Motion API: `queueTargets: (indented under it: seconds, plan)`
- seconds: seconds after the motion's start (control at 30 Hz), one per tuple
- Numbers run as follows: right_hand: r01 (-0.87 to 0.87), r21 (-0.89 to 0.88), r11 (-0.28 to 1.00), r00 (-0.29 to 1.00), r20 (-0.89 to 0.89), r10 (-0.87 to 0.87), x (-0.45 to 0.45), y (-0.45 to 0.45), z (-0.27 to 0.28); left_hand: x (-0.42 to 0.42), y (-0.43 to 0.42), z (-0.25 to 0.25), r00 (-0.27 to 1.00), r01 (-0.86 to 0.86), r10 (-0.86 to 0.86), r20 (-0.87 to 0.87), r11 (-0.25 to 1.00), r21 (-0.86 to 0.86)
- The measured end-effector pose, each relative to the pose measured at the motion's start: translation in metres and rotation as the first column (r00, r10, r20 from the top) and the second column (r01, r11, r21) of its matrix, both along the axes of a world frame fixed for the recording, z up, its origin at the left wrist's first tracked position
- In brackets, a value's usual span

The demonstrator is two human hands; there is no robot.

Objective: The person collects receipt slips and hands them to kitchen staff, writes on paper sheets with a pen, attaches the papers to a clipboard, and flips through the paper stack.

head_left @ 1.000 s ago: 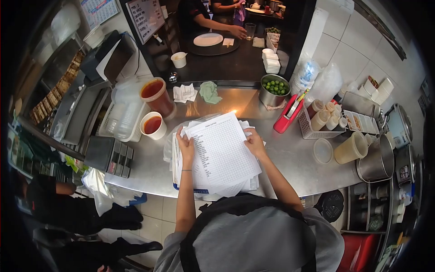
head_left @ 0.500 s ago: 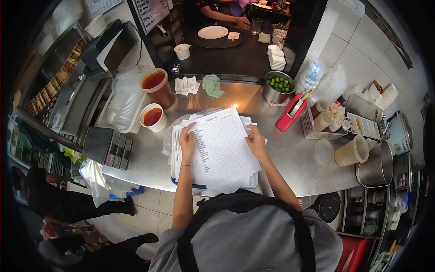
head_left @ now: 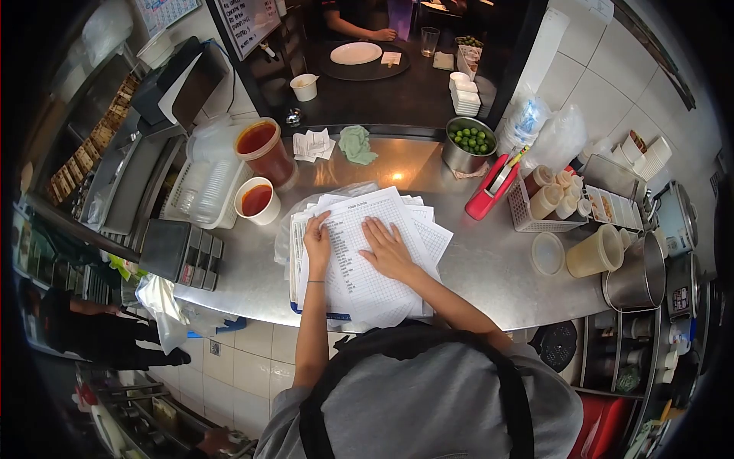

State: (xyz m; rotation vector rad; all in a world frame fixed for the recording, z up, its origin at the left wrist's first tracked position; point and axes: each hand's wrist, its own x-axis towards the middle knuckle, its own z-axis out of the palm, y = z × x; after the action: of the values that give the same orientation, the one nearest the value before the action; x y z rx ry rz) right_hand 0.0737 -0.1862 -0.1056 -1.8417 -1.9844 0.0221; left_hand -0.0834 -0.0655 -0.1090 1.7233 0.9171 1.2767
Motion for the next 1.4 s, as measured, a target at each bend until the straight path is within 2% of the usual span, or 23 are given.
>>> queueTargets:
  seconds: [0.1, 0.3, 0.6, 0.8, 1.1, 1.2, 1.4]
  plan:
    - [0.012, 0.000, 1.000, 1.000, 0.007, -0.012, -0.001, -0.001, 0.001, 0.000, 0.001, -0.001, 1.000, 0.001, -0.001, 0.004, 0.998, -0.058]
    - [0.016, 0.046, 0.999, 0.999, 0.047, -0.018, -0.002, -0.004, 0.009, 0.001, 0.002, -0.002, 1.000, -0.012, 0.012, 0.004, 1.000, -0.010]
    - [0.023, 0.083, 0.996, 0.999, 0.040, -0.026, -0.002, -0.005, 0.010, 0.002, -0.001, 0.001, 0.998, 0.010, -0.007, 0.056, 0.999, -0.053]
    - [0.016, 0.077, 0.997, 0.998, 0.062, -0.021, -0.001, -0.003, 0.004, 0.000, -0.002, 0.003, 1.000, 0.007, -0.007, 0.000, 0.999, -0.045]
    - [0.049, 0.096, 0.994, 0.998, -0.034, -0.046, -0.003, -0.007, 0.013, 0.002, -0.003, 0.006, 1.000, 0.000, 0.000, 0.021, 1.000, -0.026]
    - [0.015, 0.056, 0.998, 1.000, 0.017, -0.016, -0.001, -0.006, 0.003, 0.002, -0.003, 0.005, 1.000, 0.001, 0.000, 0.014, 0.999, -0.044]
    - [0.007, 0.031, 0.999, 1.000, -0.009, -0.007, -0.001, -0.007, 0.007, 0.001, 0.002, -0.001, 1.000, 0.005, -0.005, 0.004, 0.998, -0.056]
